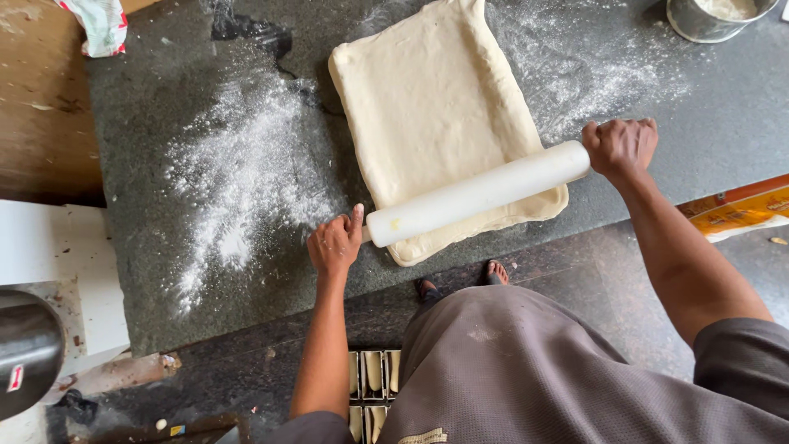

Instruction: The person sprinkles flour onto a stone countertop, places a slab of dough on the floured surface, and uses a large white rolling pin to flatten and stretch it.

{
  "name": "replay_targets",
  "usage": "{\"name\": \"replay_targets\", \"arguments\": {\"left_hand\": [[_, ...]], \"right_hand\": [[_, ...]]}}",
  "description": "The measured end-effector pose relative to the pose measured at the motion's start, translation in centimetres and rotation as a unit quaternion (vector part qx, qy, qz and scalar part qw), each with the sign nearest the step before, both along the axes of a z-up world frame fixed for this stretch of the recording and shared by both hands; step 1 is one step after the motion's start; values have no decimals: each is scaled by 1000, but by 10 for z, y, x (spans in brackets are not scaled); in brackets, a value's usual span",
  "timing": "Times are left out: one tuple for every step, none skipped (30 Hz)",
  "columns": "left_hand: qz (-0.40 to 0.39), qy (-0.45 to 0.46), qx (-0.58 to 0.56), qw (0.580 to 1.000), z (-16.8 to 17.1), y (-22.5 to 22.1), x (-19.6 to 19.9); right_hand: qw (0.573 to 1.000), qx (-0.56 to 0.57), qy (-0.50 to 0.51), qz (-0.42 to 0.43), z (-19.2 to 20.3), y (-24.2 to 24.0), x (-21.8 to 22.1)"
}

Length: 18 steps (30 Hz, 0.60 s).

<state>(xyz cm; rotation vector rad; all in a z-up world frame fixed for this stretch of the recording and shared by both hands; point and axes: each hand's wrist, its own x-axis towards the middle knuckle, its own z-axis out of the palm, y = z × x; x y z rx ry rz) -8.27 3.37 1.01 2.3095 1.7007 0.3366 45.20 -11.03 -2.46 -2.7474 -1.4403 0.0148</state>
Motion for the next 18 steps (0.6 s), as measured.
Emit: {"name": "replay_targets", "arguments": {"left_hand": [[2, -6, 9, 1000, 0, 2, 0], [8, -3, 2, 1000, -1, 1, 0], [14, -1, -5, 1000, -2, 2, 1], [22, 1, -13, 1000, -4, 3, 1], [22, 10, -15, 1000, -7, 5, 1], [23, 20, -18, 999, -9, 5, 0], [25, 30, -21, 999, -11, 6, -1], [23, 26, -20, 999, -13, 5, -3], [22, 22, -20, 999, -14, 4, -4], [20, 16, -16, 1000, -15, 6, -4], [23, 19, -21, 999, -15, 9, -3], [26, 21, -24, 999, -15, 12, -2], [29, 23, -27, 999, -14, 11, -2], [29, 20, -27, 999, -14, 10, -1], [30, 17, -27, 999, -13, 9, 0], [29, 15, -27, 999, -12, 8, 0], [33, 16, -29, 999, -12, 8, 0], [36, 17, -31, 999, -11, 7, 0]], "right_hand": [[1000, 6, -3, 0, -1, 4, 0], [1000, 11, -8, 1, -1, 6, 3], [1000, 7, -1, -1, -1, 7, 5], [1000, 3, 4, -2, -1, 9, 7], [1000, -2, 10, -3, -1, 9, 9], [1000, 0, 12, -6, -2, 9, 9], [1000, 2, 14, -10, -4, 8, 8], [1000, 3, 17, -12, -6, 6, 8], [1000, 0, 16, -9, -8, 4, 7], [1000, -1, 14, -7, -9, 5, 8], [1000, -2, 13, -4, -9, 7, 9], [1000, 1, 12, 0, -10, 10, 10], [1000, 4, 12, 4, -10, 10, 10], [1000, 8, 12, 7, -10, 9, 11], [1000, 9, 9, 9, -9, 10, 12], [1000, 11, 7, 10, -9, 9, 12], [1000, 13, 5, 11, -9, 10, 11], [1000, 16, 5, 12, -9, 8, 10]]}}
